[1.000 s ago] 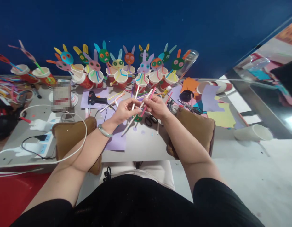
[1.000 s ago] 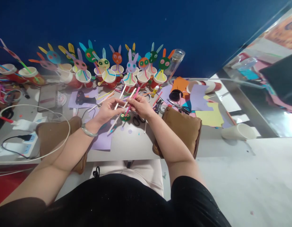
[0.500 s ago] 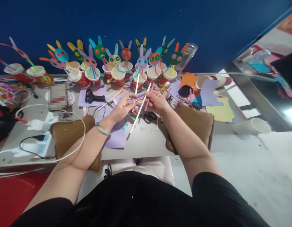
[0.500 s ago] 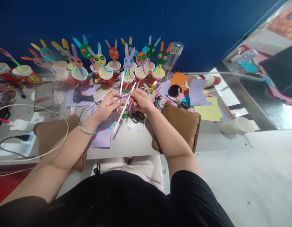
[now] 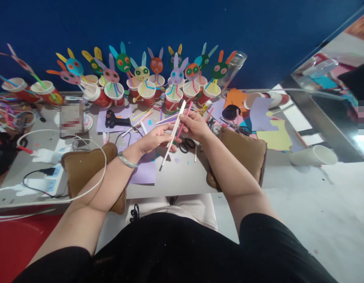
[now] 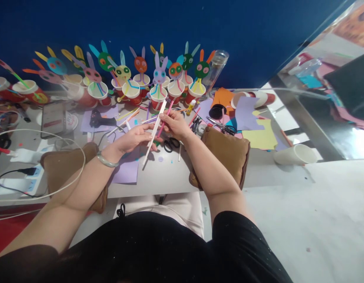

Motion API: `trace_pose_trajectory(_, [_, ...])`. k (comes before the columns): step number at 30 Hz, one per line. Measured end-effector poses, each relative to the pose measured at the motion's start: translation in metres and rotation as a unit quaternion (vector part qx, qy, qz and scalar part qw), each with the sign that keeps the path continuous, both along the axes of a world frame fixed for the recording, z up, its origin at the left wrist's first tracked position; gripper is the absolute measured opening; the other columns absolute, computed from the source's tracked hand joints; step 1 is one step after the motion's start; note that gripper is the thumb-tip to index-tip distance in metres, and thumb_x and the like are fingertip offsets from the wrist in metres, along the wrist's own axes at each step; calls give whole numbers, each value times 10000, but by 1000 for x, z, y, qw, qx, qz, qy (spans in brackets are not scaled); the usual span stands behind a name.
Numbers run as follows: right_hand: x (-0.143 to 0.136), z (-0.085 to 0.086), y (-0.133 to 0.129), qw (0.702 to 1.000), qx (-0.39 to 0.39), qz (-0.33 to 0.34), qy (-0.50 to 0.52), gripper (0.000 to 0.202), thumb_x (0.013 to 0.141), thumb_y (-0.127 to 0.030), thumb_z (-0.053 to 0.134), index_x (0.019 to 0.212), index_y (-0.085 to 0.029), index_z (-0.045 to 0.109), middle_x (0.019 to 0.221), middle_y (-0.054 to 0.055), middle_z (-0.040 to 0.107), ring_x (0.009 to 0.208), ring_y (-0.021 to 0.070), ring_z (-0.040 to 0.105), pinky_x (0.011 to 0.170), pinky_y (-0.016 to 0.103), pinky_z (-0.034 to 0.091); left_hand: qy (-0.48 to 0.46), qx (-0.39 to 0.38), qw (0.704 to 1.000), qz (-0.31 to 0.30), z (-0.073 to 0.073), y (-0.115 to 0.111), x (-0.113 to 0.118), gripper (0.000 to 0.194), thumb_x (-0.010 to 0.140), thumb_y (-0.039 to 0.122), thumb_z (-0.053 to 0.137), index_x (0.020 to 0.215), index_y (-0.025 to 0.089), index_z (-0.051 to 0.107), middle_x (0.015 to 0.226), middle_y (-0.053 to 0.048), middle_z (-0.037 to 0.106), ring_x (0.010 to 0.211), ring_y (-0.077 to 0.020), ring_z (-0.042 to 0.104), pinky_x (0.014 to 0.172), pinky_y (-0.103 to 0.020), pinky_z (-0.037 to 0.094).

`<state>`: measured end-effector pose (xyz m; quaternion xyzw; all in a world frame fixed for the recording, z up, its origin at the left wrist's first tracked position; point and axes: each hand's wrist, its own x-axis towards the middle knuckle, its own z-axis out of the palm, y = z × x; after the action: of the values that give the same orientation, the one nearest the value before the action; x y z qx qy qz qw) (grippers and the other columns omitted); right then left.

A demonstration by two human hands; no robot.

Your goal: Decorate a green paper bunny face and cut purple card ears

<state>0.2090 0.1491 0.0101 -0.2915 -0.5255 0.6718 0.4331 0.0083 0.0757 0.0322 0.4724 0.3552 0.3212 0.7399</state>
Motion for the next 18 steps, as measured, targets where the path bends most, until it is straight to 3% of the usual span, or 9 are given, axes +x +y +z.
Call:
trace_pose_trajectory(7, [3, 7, -5, 999, 11, 51, -4, 501, 753, -518, 968, 814, -165, 617, 571, -80, 558, 401, 13, 367, 395, 141, 307, -7, -26, 999, -33, -6, -1, 2, 337, 911, 218, 742, 1222, 162, 626, 1035, -136, 813, 690, -199, 797, 640, -289, 621])
trace_pose_trajectory(12, [8, 7, -8, 980, 25, 179, -87, 456, 809, -512, 923, 828, -155, 639, 544, -58, 596, 384, 39, 416, 367, 159, 305, -2, -55, 998, -26, -16, -9, 19, 308, 1024, 302, 618, 1277, 127, 630, 1054, -162, 793, 641, -204, 783, 589, -302, 605])
trace_pose_trajectory(18, [11, 7, -9, 965, 26, 217, -147, 423, 802, -493, 919, 865, -157, 671, 587, -43, 653, 407, 59, 478, 383, 181, 350, -12, -97, 995, -22, -22, -18, 33, 228, 1020, 324, 654, 1129, 124, 635, 841, -84, 761, 558, -174, 735, 474, -229, 521])
